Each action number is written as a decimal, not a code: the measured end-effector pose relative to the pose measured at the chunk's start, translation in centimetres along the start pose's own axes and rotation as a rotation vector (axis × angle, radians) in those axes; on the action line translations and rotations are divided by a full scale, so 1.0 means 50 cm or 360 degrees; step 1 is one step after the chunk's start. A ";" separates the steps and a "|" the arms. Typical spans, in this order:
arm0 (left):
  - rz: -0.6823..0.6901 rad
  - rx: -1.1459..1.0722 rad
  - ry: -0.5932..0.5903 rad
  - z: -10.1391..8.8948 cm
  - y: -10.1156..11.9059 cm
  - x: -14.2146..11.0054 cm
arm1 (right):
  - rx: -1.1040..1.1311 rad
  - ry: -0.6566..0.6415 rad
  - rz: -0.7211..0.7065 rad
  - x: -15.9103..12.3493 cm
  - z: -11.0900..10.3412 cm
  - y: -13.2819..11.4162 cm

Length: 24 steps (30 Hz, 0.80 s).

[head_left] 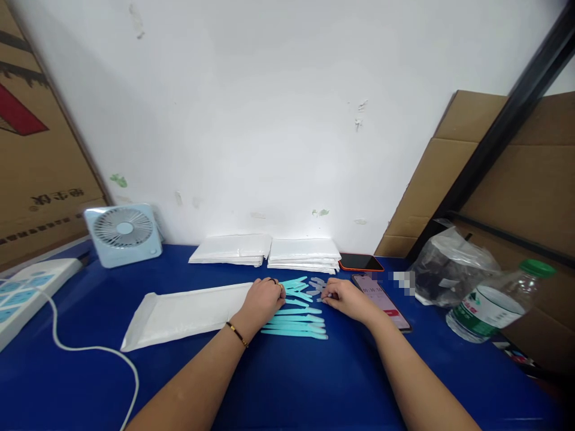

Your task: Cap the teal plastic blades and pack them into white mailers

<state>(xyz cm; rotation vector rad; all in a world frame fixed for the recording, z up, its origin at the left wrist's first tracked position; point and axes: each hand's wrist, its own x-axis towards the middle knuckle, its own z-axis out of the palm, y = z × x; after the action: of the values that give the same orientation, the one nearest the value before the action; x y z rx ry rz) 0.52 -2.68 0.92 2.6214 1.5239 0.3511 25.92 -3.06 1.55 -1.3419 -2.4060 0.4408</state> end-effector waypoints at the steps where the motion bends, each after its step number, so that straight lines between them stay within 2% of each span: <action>1: -0.0013 -0.0024 -0.0006 -0.001 0.000 0.000 | 0.0029 -0.0021 -0.0007 -0.001 -0.002 -0.002; 10: -0.0053 -0.0069 -0.0034 -0.006 0.010 -0.003 | 0.0226 -0.0088 0.0057 0.000 0.011 -0.008; 15: 0.0008 -0.0122 -0.0005 0.002 0.023 -0.001 | 0.0250 -0.0095 0.0032 0.002 0.019 -0.024; 19: 0.0116 -0.0175 -0.0060 0.007 0.036 -0.003 | 0.0294 -0.0131 -0.0047 0.005 0.021 -0.028; 21: 0.0119 -0.0177 -0.0055 0.006 0.036 -0.003 | 0.0254 -0.0063 -0.0039 0.008 0.021 -0.022; 24: 0.0043 -0.0083 0.0047 0.001 0.025 -0.002 | 0.0070 0.0127 0.0002 0.017 0.023 -0.010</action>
<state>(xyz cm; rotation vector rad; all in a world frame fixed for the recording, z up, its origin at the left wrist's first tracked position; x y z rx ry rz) 1.53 -3.39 1.11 2.6107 1.4687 0.4277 24.61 -2.70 0.88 -1.3175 -2.3179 0.4298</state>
